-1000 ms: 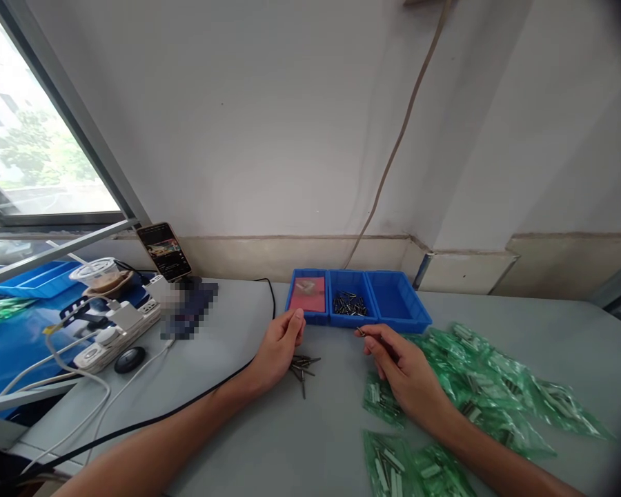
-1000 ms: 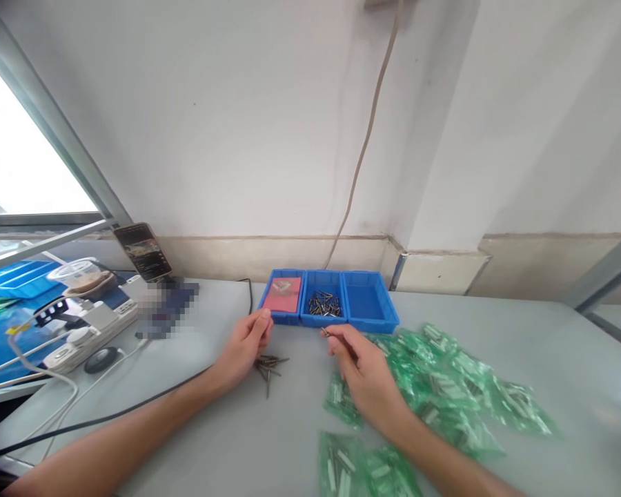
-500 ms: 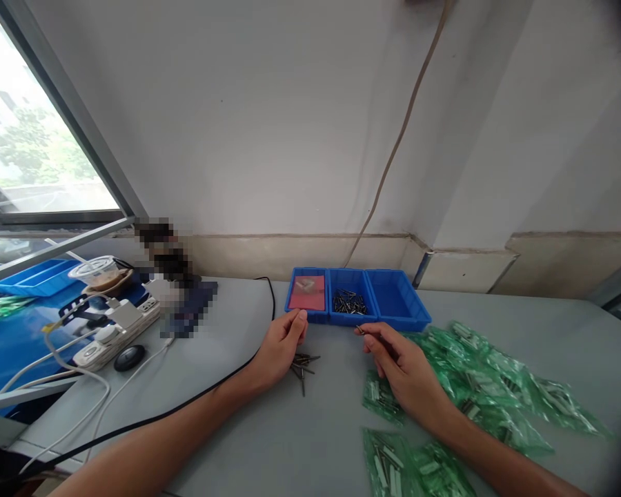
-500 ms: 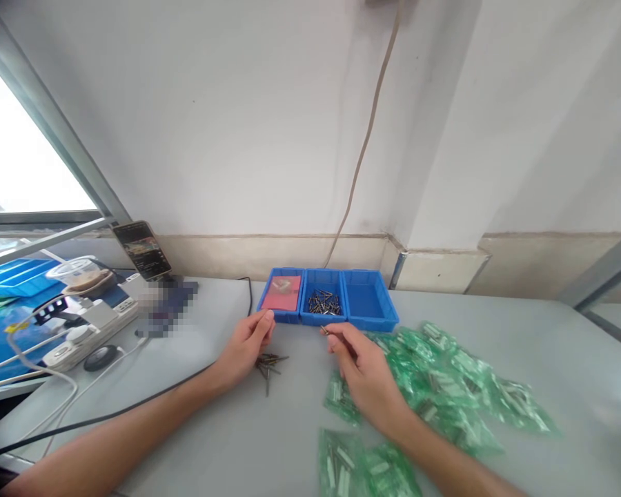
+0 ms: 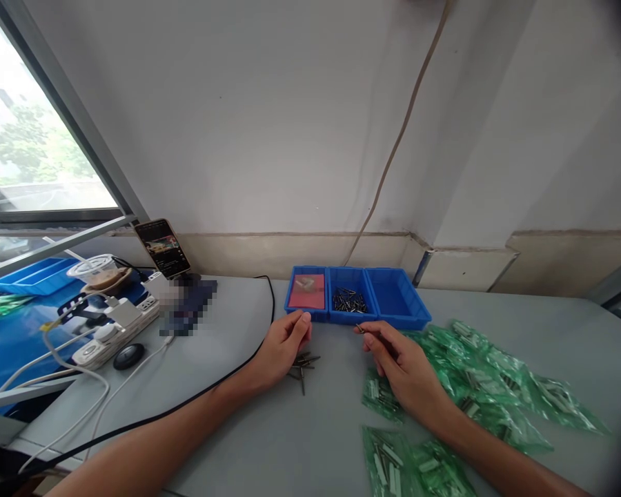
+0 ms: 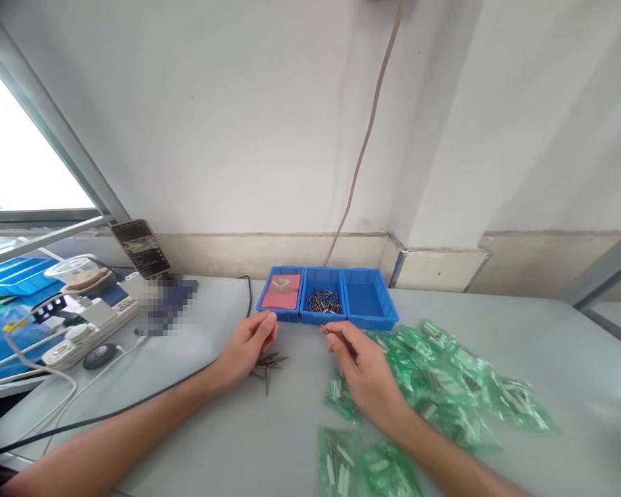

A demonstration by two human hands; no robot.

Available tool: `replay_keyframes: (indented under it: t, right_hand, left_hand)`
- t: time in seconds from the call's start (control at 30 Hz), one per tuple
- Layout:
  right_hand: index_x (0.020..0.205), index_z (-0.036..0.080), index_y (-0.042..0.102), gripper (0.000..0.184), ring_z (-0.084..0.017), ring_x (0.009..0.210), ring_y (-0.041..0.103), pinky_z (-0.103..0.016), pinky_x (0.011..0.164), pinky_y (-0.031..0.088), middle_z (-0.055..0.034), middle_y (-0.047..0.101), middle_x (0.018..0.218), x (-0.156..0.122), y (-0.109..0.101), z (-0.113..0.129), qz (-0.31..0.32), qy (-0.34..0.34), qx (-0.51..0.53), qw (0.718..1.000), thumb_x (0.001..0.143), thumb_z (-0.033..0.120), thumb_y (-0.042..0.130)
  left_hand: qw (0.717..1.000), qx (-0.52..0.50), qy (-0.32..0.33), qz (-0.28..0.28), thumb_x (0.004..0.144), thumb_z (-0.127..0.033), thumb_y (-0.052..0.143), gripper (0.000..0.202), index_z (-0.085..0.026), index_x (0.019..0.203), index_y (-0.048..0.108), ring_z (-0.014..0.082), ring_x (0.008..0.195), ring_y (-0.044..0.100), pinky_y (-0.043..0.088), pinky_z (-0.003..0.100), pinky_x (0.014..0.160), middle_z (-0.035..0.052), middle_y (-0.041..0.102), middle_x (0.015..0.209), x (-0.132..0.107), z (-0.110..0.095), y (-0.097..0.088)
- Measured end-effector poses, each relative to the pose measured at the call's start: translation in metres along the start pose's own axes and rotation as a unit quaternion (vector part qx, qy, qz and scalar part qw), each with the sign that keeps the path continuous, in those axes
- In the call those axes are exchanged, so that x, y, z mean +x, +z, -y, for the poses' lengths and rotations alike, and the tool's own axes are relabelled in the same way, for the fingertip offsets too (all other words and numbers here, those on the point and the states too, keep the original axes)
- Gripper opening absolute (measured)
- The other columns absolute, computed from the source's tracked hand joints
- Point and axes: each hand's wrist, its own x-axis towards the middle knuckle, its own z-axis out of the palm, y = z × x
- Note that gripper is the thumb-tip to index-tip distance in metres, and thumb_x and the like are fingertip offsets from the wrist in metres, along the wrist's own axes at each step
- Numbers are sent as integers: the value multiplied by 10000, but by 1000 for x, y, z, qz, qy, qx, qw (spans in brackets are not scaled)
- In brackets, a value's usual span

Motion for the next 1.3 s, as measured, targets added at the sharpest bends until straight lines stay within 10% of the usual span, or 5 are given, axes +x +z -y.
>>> replay_keyframes:
  t: [0.33, 0.7, 1.3]
  right_hand:
    - [1198, 243, 716, 307, -139, 563, 522, -275, 535, 450, -25, 660, 907, 1, 1, 0, -3, -23, 3, 1000, 1065, 428, 509]
    - [1172, 246, 727, 302, -162, 572, 575, -303, 562, 499, -45, 731, 943, 2, 0, -3, -18, -20, -9, 1000, 1047, 444, 536]
    - [1154, 236, 695, 301, -165, 586, 582, -312, 599, 528, -54, 736, 954, 1, 1, -6, -36, -16, 14, 999, 1056, 468, 531]
  left_hand:
    - [994, 95, 3, 46, 1118, -593, 403, 527, -192, 794, 513, 128, 620, 392, 322, 269, 596, -42, 440, 667, -4, 0, -1]
    - [918, 345, 168, 99, 1135, -344, 473, 227, -209, 1009, 606, 221, 953, 511, 392, 374, 882, 36, 651, 1017, -12, -7, 1]
    - [909, 373, 134, 131, 1122, -418, 510, 249, -210, 1036, 615, 235, 974, 529, 380, 396, 918, 48, 647, 1032, -11, -6, -2]
